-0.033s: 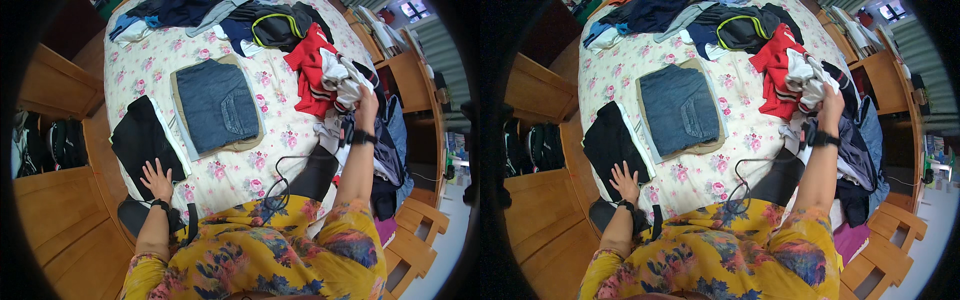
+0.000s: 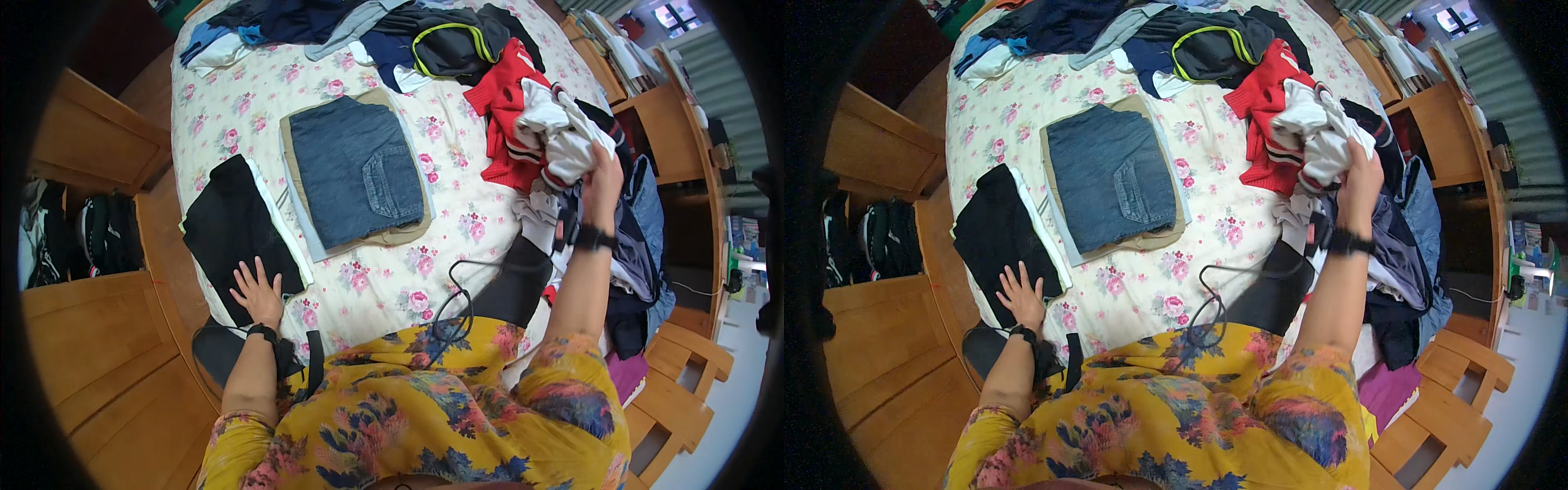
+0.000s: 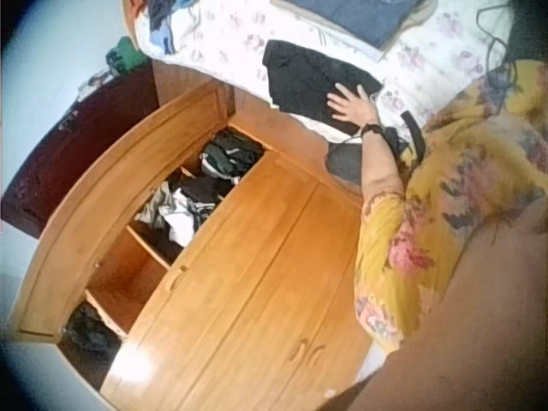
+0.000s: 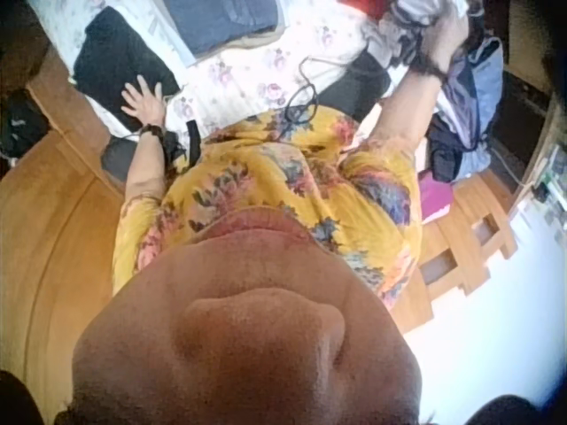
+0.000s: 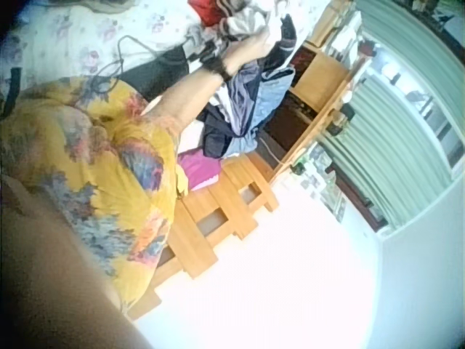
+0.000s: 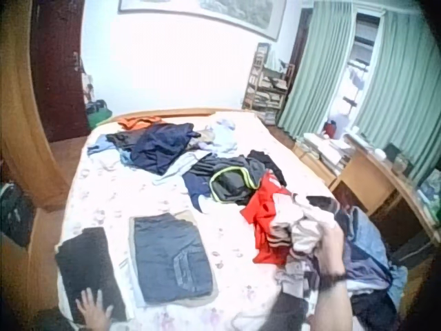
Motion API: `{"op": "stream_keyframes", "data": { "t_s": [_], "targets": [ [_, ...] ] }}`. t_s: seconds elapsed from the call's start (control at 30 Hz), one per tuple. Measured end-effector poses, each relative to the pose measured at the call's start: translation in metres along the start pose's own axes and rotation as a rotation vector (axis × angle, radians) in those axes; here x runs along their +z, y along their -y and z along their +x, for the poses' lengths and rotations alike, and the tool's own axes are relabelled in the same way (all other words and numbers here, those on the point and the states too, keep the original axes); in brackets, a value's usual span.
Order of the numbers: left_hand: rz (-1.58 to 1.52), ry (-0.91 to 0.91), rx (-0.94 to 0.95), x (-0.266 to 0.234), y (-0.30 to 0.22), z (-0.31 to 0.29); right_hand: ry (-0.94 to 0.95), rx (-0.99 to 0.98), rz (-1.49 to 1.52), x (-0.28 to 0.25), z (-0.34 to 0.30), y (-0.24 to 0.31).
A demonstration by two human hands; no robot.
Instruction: The person folds various garments on a bed, including pants, jeans, a white shirt, a green shirt, a black shirt, and a white jacket. Each item is smoothed and folded into a neat stack.
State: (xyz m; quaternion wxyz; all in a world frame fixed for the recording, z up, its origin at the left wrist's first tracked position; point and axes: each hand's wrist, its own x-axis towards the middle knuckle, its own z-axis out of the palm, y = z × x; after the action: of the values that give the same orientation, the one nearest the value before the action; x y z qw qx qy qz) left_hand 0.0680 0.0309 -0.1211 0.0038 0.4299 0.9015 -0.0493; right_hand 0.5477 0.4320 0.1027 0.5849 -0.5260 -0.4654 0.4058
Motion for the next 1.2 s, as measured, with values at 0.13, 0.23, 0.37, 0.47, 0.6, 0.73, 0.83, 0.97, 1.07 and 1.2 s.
{"op": "stream_keyframes", "data": {
  "t_s": [0.13, 0.23, 0.37, 0.47, 0.6, 0.73, 0.83, 0.97, 1.07, 1.2],
  "targets": [
    [-0.045, 0.004, 0.005, 0.003, 0.002, 0.001, 0.299, 0.068, 0.096, -0.001, -0.127, 0.041],
    [-0.079, 0.027, 0.012, -0.001, 0.005, 0.005, 0.617, 0.51, -0.245, 0.011, -0.218, 0.018],
    [-0.2, 0.213, 0.007, -0.027, 0.012, 0.012, 1.023, 0.495, -0.461, 0.046, -0.322, -0.039],
    [-0.337, 0.213, 0.036, -0.059, 0.005, 0.013, 0.916, 0.614, -0.414, 0.049, -0.351, -0.06],
    [-0.81, 0.237, 0.356, -0.099, -0.043, -0.004, 0.941, 0.554, -0.389, 0.054, -0.352, -0.072],
    [-1.22, 0.839, 0.296, -0.121, -0.121, -0.022, 0.941, 0.588, -0.425, 0.057, -0.354, -0.075],
    [-1.406, 1.164, 0.046, -0.126, -0.166, -0.037, 1.003, 0.559, -0.342, 0.052, -0.364, -0.08],
    [-1.082, 0.802, 0.315, -0.13, -0.192, -0.041, 0.962, 0.76, 0.076, 0.031, -0.354, -0.088],
    [-1.028, 0.425, 0.586, -0.135, -0.202, -0.047, 0.622, 0.559, -0.361, 0.02, -0.319, -0.087],
    [-1.031, 0.233, 0.885, -0.151, -0.207, -0.059, 0.586, -0.178, -0.705, 0.023, -0.271, -0.053]
  ]
}}
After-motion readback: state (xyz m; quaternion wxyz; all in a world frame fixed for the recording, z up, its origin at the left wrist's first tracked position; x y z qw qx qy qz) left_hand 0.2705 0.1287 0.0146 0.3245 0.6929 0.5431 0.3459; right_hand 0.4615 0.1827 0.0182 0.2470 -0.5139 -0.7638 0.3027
